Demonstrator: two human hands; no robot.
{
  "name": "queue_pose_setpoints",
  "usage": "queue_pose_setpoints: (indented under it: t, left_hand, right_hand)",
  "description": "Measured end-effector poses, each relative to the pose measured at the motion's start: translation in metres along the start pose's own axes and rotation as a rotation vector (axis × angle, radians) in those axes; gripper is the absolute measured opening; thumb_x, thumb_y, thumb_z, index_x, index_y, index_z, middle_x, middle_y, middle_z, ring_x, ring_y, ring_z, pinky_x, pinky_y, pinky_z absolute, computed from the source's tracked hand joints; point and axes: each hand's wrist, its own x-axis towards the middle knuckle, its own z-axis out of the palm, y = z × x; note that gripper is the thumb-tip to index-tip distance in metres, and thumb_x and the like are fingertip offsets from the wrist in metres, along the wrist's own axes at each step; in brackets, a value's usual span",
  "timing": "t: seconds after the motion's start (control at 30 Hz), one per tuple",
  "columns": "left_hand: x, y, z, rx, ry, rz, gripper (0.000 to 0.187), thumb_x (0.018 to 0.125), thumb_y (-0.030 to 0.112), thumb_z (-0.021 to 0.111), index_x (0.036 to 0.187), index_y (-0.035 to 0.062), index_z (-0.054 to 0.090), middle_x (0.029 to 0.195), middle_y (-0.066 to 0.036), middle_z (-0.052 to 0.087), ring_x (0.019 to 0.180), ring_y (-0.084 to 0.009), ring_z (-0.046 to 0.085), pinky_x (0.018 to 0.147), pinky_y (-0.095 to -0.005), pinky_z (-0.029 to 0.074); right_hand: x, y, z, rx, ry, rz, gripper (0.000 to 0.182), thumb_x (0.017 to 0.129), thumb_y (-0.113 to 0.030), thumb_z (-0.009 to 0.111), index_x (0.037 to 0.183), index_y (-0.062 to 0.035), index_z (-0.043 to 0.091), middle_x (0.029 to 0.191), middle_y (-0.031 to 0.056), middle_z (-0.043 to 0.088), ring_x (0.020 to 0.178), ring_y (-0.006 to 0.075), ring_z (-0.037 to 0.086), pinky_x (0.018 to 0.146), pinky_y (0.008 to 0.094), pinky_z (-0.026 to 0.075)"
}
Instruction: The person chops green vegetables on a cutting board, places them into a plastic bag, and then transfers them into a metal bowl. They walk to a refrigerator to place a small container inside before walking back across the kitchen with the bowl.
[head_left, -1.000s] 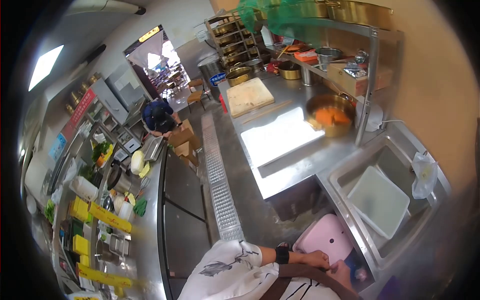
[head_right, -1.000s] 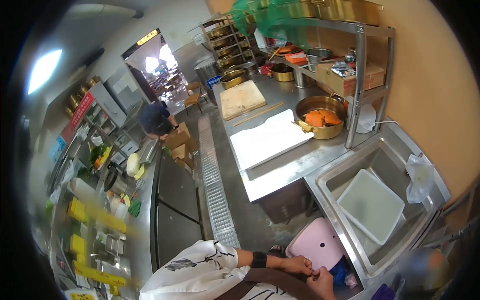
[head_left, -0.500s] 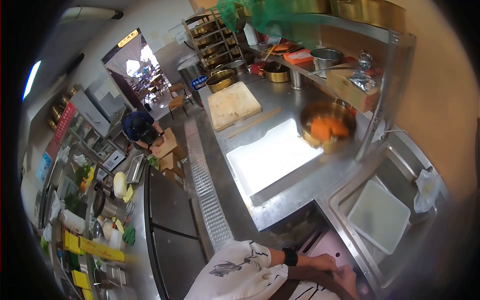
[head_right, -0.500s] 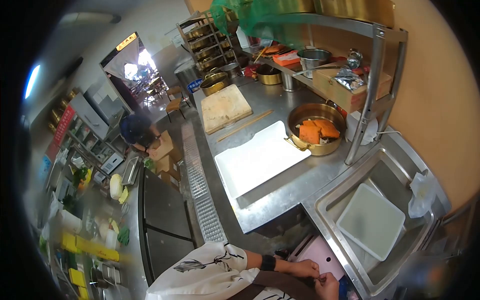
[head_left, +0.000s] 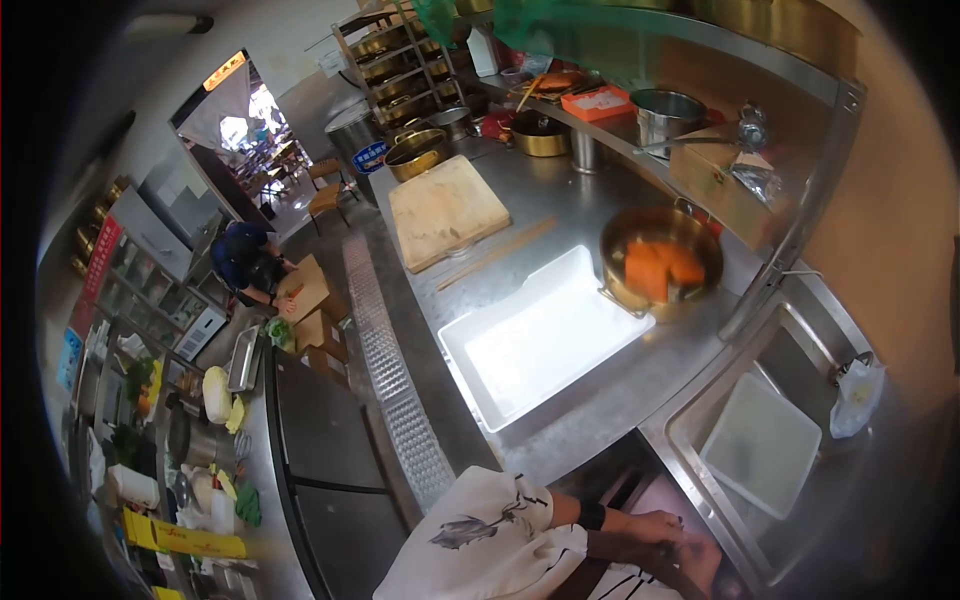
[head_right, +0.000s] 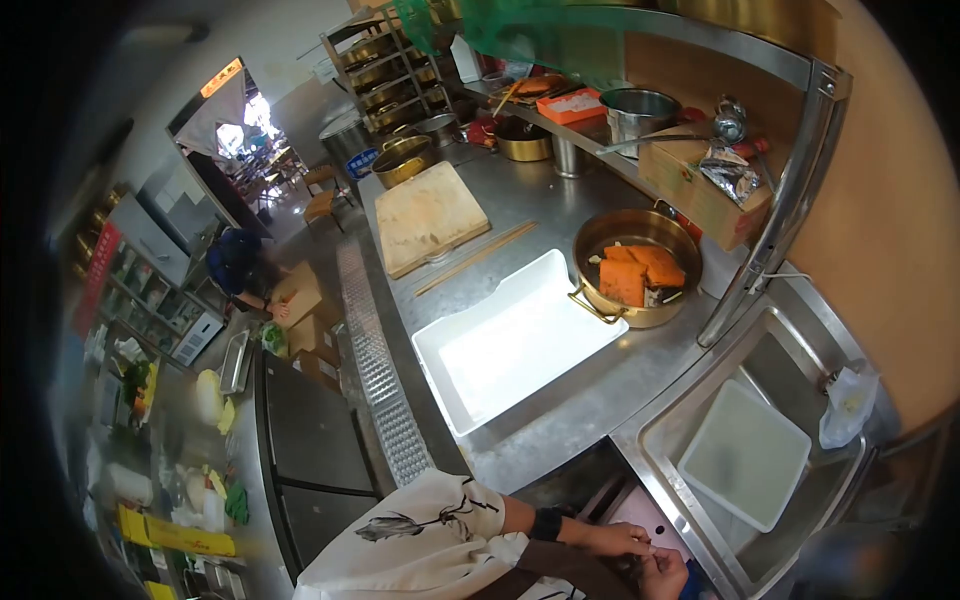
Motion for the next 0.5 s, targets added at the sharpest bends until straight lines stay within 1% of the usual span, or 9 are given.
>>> queue_pose_setpoints:
  t: [0.03, 0.07, 0.17, 0.23, 0.33, 0.37, 0.43, 0.47, 0.5]
  left_hand:
    - [0.005, -0.003, 0.003, -0.069, -0.005, 0.006, 0.038, 0.082, 0.038, 0.057, 0.086, 0.0005, 0.059, 0.076, -0.007, 0.061, 0.071, -0.0142, 0.056, 0.061, -0.0275, 0.044]
    - [0.011, -0.005, 0.006, -0.137, -0.009, 0.014, 0.039, 0.084, 0.039, 0.056, 0.087, 0.0005, 0.059, 0.075, -0.007, 0.061, 0.07, -0.0141, 0.056, 0.06, -0.0277, 0.044]
    - [0.023, -0.01, 0.009, -0.028, -0.029, 0.067, 0.034, 0.086, 0.035, 0.053, 0.088, 0.0009, 0.058, 0.075, -0.006, 0.061, 0.068, -0.0129, 0.056, 0.059, -0.0274, 0.044]
    - [0.024, -0.004, 0.01, -0.01, -0.082, 0.032, 0.03, 0.087, 0.033, 0.054, 0.092, 0.0033, 0.056, 0.081, -0.003, 0.059, 0.072, -0.0113, 0.054, 0.062, -0.0256, 0.044]
    - [0.035, -0.006, 0.015, 0.09, -0.073, 0.035, 0.028, 0.088, 0.032, 0.053, 0.095, 0.0049, 0.055, 0.084, -0.003, 0.058, 0.074, -0.0107, 0.053, 0.063, -0.0254, 0.044]
    - [0.035, -0.004, 0.018, 0.081, -0.069, 0.029, 0.028, 0.088, 0.032, 0.052, 0.096, 0.005, 0.055, 0.084, -0.003, 0.058, 0.073, -0.0108, 0.054, 0.063, -0.0257, 0.044]
    - [0.031, 0.003, 0.029, 0.071, -0.068, 0.033, 0.028, 0.088, 0.033, 0.05, 0.095, 0.006, 0.056, 0.08, -0.002, 0.057, 0.069, -0.011, 0.053, 0.061, -0.0256, 0.043]
    - [0.031, 0.005, 0.034, -0.008, -0.072, 0.012, 0.027, 0.088, 0.032, 0.05, 0.095, 0.0064, 0.057, 0.079, -0.002, 0.057, 0.068, -0.0109, 0.052, 0.06, -0.0251, 0.043]
    - [0.032, 0.006, 0.04, -0.087, -0.076, -0.008, 0.027, 0.088, 0.032, 0.05, 0.094, 0.0069, 0.057, 0.078, -0.002, 0.057, 0.066, -0.0108, 0.052, 0.06, -0.0247, 0.042]
  right_hand:
    - [0.001, -0.003, 0.0, 0.118, 0.029, 0.094, 0.012, 0.075, -0.005, 0.063, 0.079, 0.0046, 0.057, 0.069, 0.0112, 0.06, 0.057, 0.0159, 0.06, 0.052, 0.0284, 0.05]
    - [0.002, -0.006, -0.004, 0.096, 0.035, 0.101, 0.011, 0.076, -0.004, 0.062, 0.079, 0.0046, 0.057, 0.068, 0.0111, 0.06, 0.057, 0.0161, 0.06, 0.05, 0.0285, 0.05]
    - [0.007, -0.015, -0.014, 0.007, 0.036, 0.139, 0.008, 0.078, -0.003, 0.059, 0.078, 0.004, 0.057, 0.064, 0.0103, 0.058, 0.057, 0.0165, 0.06, 0.048, 0.029, 0.05]
    - [0.004, -0.027, -0.022, -0.089, 0.017, 0.199, 0.008, 0.079, -0.005, 0.058, 0.077, 0.0027, 0.058, 0.062, 0.0094, 0.058, 0.057, 0.0162, 0.06, 0.048, 0.0295, 0.05]
    - [-0.004, -0.059, -0.04, 0.106, -0.133, 0.284, 0.016, 0.081, -0.013, 0.061, 0.09, -0.0001, 0.062, 0.076, 0.0101, 0.063, 0.063, 0.0162, 0.06, 0.057, 0.0281, 0.049]
    - [-0.005, -0.059, -0.043, 0.176, -0.106, 0.299, 0.016, 0.082, -0.013, 0.06, 0.089, 0.0019, 0.062, 0.074, 0.0096, 0.062, 0.062, 0.016, 0.059, 0.055, 0.0275, 0.048]
    - [-0.004, -0.054, -0.053, 0.113, -0.125, 0.306, 0.015, 0.082, -0.012, 0.06, 0.09, 0.0011, 0.061, 0.075, 0.0094, 0.062, 0.063, 0.0155, 0.059, 0.056, 0.0274, 0.048]
    - [-0.004, -0.052, -0.059, 0.081, -0.133, 0.312, 0.015, 0.082, -0.011, 0.06, 0.091, 0.0006, 0.061, 0.076, 0.0092, 0.063, 0.064, 0.0152, 0.059, 0.057, 0.0273, 0.048]
    - [-0.005, -0.048, -0.064, 0.057, -0.178, 0.214, 0.014, 0.083, -0.012, 0.06, 0.091, 0.0001, 0.06, 0.076, 0.0082, 0.062, 0.065, 0.0147, 0.059, 0.057, 0.0277, 0.048]
